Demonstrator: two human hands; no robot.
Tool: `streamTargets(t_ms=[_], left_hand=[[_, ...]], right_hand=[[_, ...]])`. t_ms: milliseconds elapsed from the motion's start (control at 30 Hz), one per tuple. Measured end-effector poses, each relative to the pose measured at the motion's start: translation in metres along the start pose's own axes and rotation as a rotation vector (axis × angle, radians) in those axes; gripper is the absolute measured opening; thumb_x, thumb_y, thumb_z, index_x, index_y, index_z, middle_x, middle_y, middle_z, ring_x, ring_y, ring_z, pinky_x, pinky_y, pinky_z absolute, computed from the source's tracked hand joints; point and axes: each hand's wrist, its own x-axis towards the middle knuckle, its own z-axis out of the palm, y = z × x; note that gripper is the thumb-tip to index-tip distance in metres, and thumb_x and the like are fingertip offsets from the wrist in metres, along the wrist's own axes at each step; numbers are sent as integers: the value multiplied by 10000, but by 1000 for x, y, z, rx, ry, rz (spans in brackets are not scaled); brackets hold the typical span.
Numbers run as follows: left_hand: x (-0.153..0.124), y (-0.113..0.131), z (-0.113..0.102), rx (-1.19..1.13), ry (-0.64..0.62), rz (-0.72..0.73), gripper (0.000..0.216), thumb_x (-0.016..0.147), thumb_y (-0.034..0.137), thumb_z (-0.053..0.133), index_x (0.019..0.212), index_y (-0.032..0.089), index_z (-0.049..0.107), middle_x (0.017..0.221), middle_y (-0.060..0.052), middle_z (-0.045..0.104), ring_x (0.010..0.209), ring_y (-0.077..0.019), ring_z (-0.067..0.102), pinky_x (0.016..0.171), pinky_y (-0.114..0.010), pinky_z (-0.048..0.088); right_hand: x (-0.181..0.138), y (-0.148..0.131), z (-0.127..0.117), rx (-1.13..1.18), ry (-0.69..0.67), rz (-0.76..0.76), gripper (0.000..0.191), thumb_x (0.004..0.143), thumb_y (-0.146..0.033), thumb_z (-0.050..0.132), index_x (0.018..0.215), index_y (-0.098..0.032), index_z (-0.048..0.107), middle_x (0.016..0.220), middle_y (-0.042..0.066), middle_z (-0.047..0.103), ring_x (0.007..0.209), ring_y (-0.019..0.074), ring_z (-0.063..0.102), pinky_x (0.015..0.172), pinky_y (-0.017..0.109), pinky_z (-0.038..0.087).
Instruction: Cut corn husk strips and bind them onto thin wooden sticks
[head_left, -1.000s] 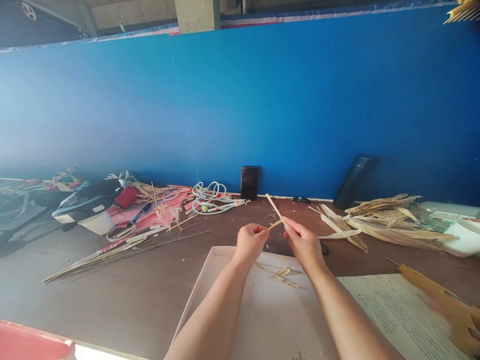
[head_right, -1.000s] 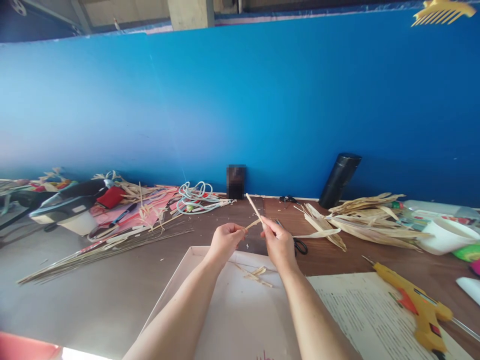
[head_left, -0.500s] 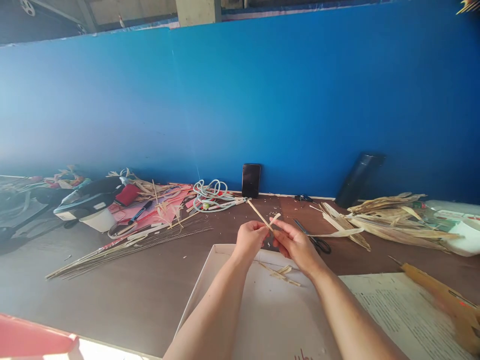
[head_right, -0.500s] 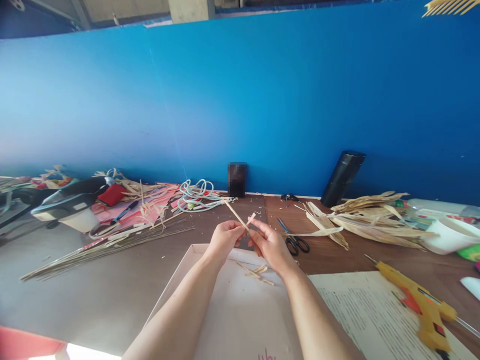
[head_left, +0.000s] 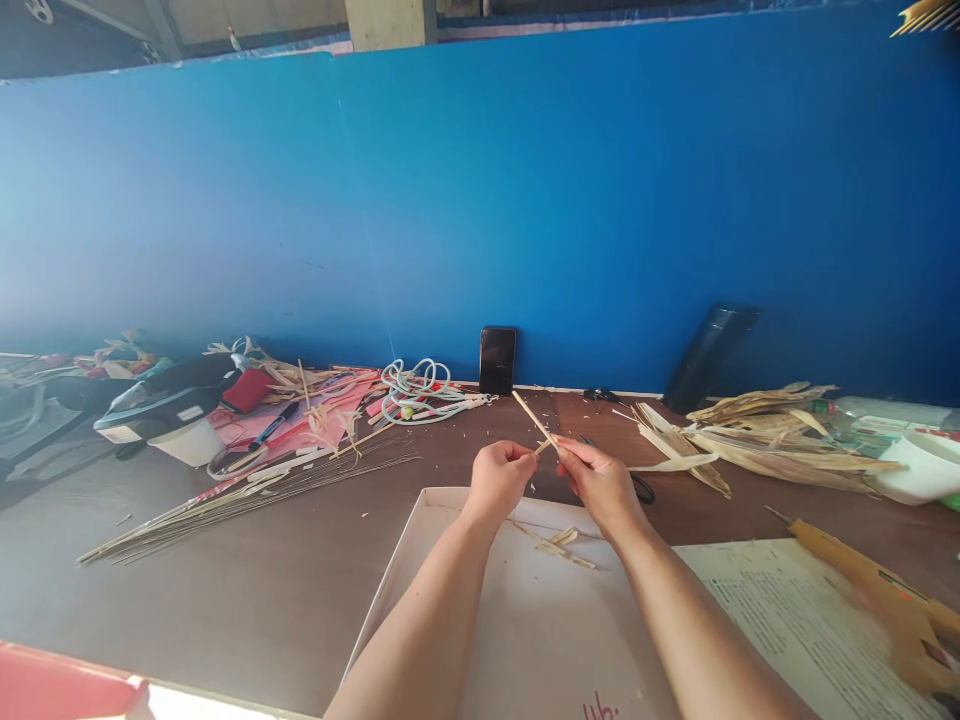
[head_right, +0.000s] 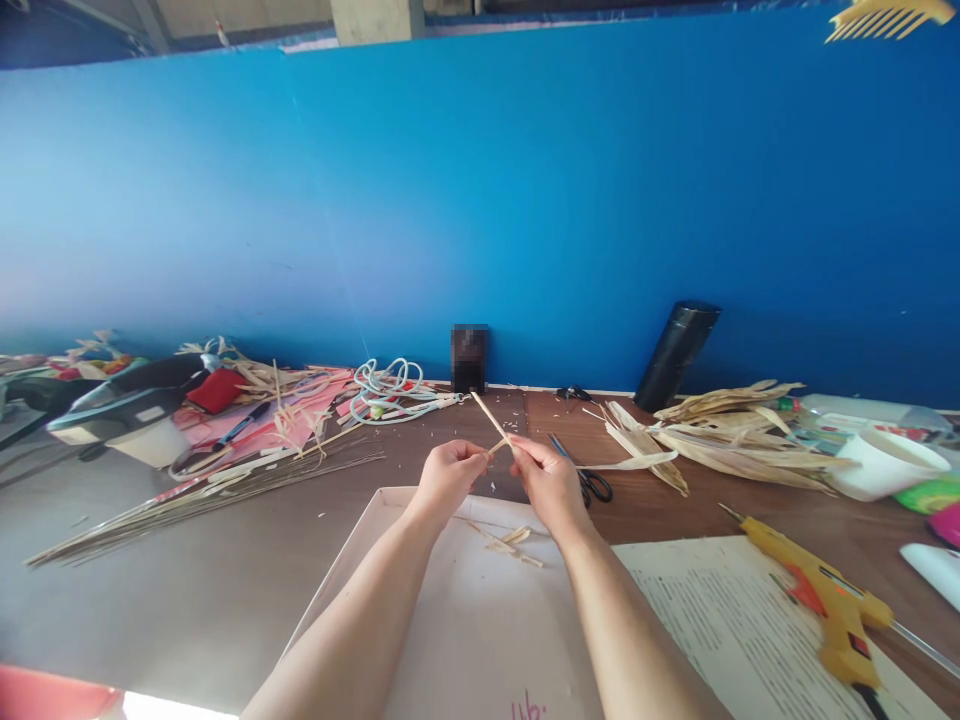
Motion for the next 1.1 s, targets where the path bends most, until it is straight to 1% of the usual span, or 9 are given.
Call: streamTargets(t_ms=[200,267,333,433,600,700,800,1000,1100], left_hand=[[2,0,-1,-64,-23,-97,162,647,246,553,689,146,673,584,-13,586,486,-79,436,441,-195,317],[1,3,-3,-119,-32,-139,156,641,238,563,692,141,674,600,-21,590,496,-77,439,442,-191,320],[0,6,-4,-163,-45,-159,149,635,230,574,692,136,675,613,-27,591,512,-78,449,445,-186,324],[-1,9,-4,-179,-57,-165,149,632,231,581,694,133,673,612,-27,585,510,-75,448,442,-182,325],[0,3,-2,-68,-72,-112,162,653,273,569,680,140,658,583,-18,578,479,-78,437,436,-191,337],[-2,0,0,29,-111,-42,149,661,271,563,654,146,645,551,-8,567,474,-81,438,433,-189,333],[-4,2,1,47,-155,-10,148,668,278,576,658,148,645,580,-10,592,477,-78,443,441,-190,349],[-5,12,-1,-182,-202,-106,231,727,214,546,910,142,667,830,-65,662,621,-97,544,504,-193,434],[-7,14,-2,-234,-226,-141,292,701,170,598,987,122,638,898,-85,659,634,-94,559,529,-199,454]], right_hand=[[5,4,-9,177,244,33,512,701,-495,624,1127,-212,630,660,4,563,456,75,384,385,196,284],[6,2,-11,250,274,54,523,696,-509,623,1132,-219,622,684,4,551,458,66,365,371,182,251],[5,-1,-12,280,248,71,507,698,-524,615,1106,-224,633,706,3,542,463,61,356,367,175,231],[2,-6,-12,238,158,68,501,699,-533,611,1099,-233,634,780,14,568,489,67,388,384,180,261],[-4,-12,-7,114,28,-66,589,663,-468,682,1195,-245,568,913,28,597,607,102,494,522,223,391],[-4,-12,-6,67,47,-123,559,679,-451,671,1188,-243,570,911,27,602,647,115,507,591,250,417],[-2,-10,-7,66,86,-114,501,702,-450,648,1144,-220,598,820,12,591,606,109,475,556,245,397],[-2,-11,-8,205,131,-11,478,706,-424,656,1139,-233,586,675,-40,503,473,60,340,408,197,262],[-3,-13,-7,247,139,-9,469,702,-412,664,1126,-225,588,662,-45,485,471,57,336,401,193,257]])
